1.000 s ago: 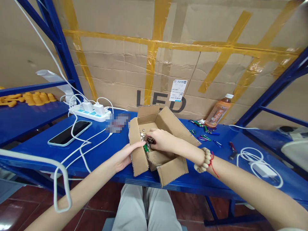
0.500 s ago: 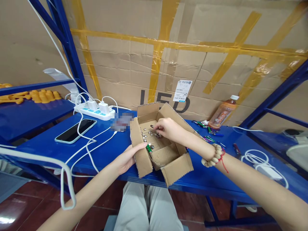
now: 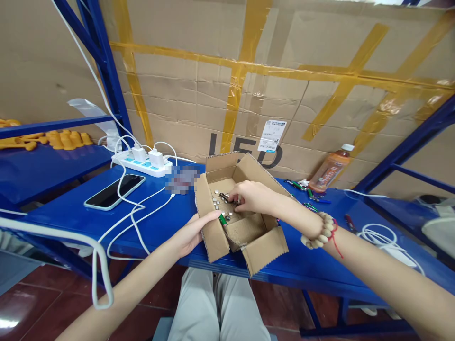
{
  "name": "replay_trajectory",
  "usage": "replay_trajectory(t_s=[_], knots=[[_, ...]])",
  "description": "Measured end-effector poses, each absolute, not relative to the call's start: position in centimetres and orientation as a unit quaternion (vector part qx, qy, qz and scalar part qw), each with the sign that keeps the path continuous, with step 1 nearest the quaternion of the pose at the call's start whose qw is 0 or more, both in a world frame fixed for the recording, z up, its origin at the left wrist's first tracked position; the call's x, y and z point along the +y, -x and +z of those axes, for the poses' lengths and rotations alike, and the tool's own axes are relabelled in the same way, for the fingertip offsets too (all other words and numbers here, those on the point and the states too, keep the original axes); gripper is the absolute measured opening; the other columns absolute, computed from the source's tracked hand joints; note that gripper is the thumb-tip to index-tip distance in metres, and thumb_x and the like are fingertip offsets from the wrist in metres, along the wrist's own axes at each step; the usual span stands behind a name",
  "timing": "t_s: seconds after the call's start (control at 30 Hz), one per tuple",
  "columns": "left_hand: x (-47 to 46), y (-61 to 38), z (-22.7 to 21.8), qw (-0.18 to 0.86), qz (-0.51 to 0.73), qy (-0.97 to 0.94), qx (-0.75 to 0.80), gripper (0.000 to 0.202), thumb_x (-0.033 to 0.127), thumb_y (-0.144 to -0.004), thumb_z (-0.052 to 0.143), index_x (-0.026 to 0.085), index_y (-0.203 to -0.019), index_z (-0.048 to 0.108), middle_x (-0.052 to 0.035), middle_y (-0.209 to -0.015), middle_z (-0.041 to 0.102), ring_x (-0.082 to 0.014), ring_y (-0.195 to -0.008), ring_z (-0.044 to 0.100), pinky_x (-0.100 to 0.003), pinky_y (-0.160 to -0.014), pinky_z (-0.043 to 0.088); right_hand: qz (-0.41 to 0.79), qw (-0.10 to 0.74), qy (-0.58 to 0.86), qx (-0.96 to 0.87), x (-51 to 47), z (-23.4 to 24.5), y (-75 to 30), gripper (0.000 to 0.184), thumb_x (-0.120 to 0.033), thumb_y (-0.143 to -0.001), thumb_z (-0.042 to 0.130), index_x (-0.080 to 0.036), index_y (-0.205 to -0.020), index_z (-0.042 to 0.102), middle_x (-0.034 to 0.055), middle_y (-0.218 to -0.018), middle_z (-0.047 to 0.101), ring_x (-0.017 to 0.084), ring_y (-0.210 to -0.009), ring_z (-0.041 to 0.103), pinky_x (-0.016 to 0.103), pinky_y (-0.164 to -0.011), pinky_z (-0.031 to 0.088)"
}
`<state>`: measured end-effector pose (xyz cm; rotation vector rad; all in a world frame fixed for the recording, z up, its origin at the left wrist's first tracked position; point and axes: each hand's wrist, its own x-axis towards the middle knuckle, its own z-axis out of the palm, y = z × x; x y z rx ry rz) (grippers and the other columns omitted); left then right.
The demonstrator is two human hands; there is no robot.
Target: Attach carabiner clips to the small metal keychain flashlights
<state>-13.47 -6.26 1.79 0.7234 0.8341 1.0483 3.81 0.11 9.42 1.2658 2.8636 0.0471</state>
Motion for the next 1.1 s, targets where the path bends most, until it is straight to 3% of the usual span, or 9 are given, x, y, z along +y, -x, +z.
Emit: replay_trajectory(t_s=[0.27, 0.4, 0.5, 0.77, 0.93, 1.1], knots=[[-6.1, 13.4, 1.7, 0.717, 0.481, -0.335, 0.378, 0.048, 0.026, -0.07, 0.071, 0.018, -0.116, 0.057, -0.0055, -0.11, 0.066, -0.0211, -0.1, 0.061, -0.029, -0.088, 0.05, -0.043, -0.059, -0.388, 0.919, 1.2, 8.1, -4.0, 0.02, -0.002, -0.067, 0.057, -0.016, -0.073, 0.07, 0.0025, -0.074, 0.069, 0.012, -0.064, 0.06, 0.021, -0.062, 0.044], [-6.1, 13.3, 1.6, 0.716, 0.473, -0.344, 0.381, 0.044, 0.027, -0.071, 0.07, 0.019, -0.113, 0.059, -0.0044, -0.109, 0.066, -0.021, -0.1, 0.061, -0.029, -0.087, 0.05, -0.169, -0.101, -0.374, 0.906, 0.5, 9.3, -3.8, 0.015, -0.006, -0.066, 0.062, -0.013, -0.077, 0.069, 0.0017, -0.071, 0.068, 0.01, -0.061, 0.061, 0.019, -0.061, 0.047], [-6.2, 13.3, 1.7, 0.709, 0.474, -0.348, 0.389, 0.041, 0.027, -0.071, 0.07, 0.017, -0.11, 0.061, -0.005, -0.107, 0.067, -0.0206, -0.101, 0.061, -0.027, -0.086, 0.049, -0.238, -0.086, -0.328, 0.91, -0.1, 9.3, -3.5, 0.016, -0.008, -0.065, 0.064, -0.012, -0.079, 0.069, 0.0004, -0.069, 0.068, 0.009, -0.061, 0.061, 0.018, -0.061, 0.047], [-6.4, 13.4, 2.0, 0.702, 0.455, -0.387, 0.387, 0.044, 0.033, -0.067, 0.072, 0.013, -0.106, 0.062, -0.0088, -0.107, 0.067, -0.024, -0.105, 0.058, -0.028, -0.087, 0.048, -0.234, -0.039, -0.275, 0.932, 0.1, 7.3, -3.4, 0.016, -0.019, -0.066, 0.069, -0.012, -0.08, 0.071, 0.0011, -0.073, 0.069, 0.009, -0.062, 0.059, 0.018, -0.059, 0.044], [-6.2, 13.4, 1.8, 0.706, 0.456, -0.38, 0.386, 0.043, 0.03, -0.069, 0.071, 0.015, -0.108, 0.061, -0.0077, -0.11, 0.065, -0.0243, -0.108, 0.057, -0.029, -0.088, 0.048, -0.218, -0.014, -0.35, 0.911, -0.1, 7.4, -3.0, 0.02, -0.01, -0.06, 0.066, -0.014, -0.078, 0.073, -0.0001, -0.073, 0.07, 0.01, -0.063, 0.06, 0.017, -0.06, 0.044], [-6.3, 13.2, 2.0, 0.712, 0.471, -0.355, 0.382, 0.044, 0.026, -0.071, 0.07, 0.016, -0.112, 0.059, -0.0077, -0.11, 0.066, -0.0232, -0.105, 0.059, -0.03, -0.089, 0.049, -0.154, 0.044, -0.438, 0.884, 0.0, 7.9, -2.3, 0.022, -0.012, -0.056, 0.066, -0.015, -0.076, 0.073, 0.0019, -0.074, 0.07, 0.013, -0.067, 0.062, 0.018, -0.06, 0.044]])
